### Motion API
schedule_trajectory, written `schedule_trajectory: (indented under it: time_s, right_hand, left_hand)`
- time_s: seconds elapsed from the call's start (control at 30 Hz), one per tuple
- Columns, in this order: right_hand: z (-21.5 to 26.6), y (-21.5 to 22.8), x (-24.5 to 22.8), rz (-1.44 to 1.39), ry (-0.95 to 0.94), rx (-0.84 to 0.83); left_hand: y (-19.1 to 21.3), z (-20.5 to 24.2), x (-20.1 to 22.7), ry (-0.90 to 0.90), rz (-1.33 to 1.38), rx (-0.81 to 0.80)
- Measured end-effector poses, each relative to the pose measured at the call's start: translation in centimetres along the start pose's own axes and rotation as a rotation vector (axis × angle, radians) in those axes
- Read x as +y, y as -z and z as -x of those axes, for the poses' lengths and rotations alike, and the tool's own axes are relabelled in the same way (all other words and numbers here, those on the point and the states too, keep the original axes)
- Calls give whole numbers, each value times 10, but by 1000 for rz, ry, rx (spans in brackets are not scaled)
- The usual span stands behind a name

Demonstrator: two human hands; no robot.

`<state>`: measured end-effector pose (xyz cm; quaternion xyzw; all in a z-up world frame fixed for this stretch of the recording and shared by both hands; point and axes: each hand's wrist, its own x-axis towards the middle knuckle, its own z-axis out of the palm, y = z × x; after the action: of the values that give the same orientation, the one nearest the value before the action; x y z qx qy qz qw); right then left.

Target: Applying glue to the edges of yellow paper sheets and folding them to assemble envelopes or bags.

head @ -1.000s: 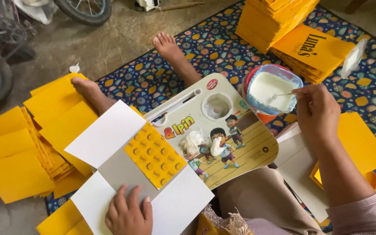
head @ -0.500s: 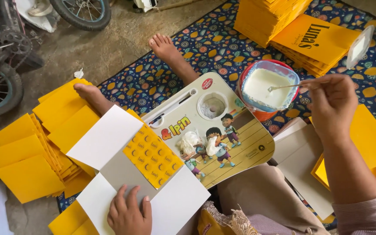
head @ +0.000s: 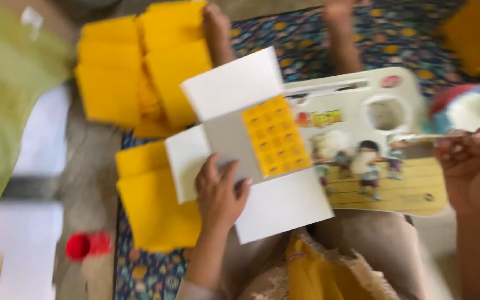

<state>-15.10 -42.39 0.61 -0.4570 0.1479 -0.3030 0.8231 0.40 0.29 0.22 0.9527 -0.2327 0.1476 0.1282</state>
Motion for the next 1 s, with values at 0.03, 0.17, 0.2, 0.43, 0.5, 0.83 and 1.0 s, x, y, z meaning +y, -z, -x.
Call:
schedule_trajectory:
  time_s: [0.03,0.17,0.2,0.43,0.5,0.83,1.0]
  right_hand:
    - [10,-41,5,9,-31,-44]
    - [43,-167,18,171,-17,-338]
    - [49,-191,23,205,18,-421]
    - [37,-260,71,553,205,-859]
    - [36,-266,90,567,175,-1102]
    - [50,-263,113,840,297,-1140]
    - [56,-279,119,910,354,-1205]
  left_hand:
    - [6,1,1,54,-8,5]
    - [22,4,15,53,23,-38]
    - [23,6,20,28,52,70]
    - [31,38,72,-104,463,65]
    - [25,42,67,-86,432,33]
    - [-1,44,60,-117,483,-22]
    - [-9,44,62,-89,463,-130]
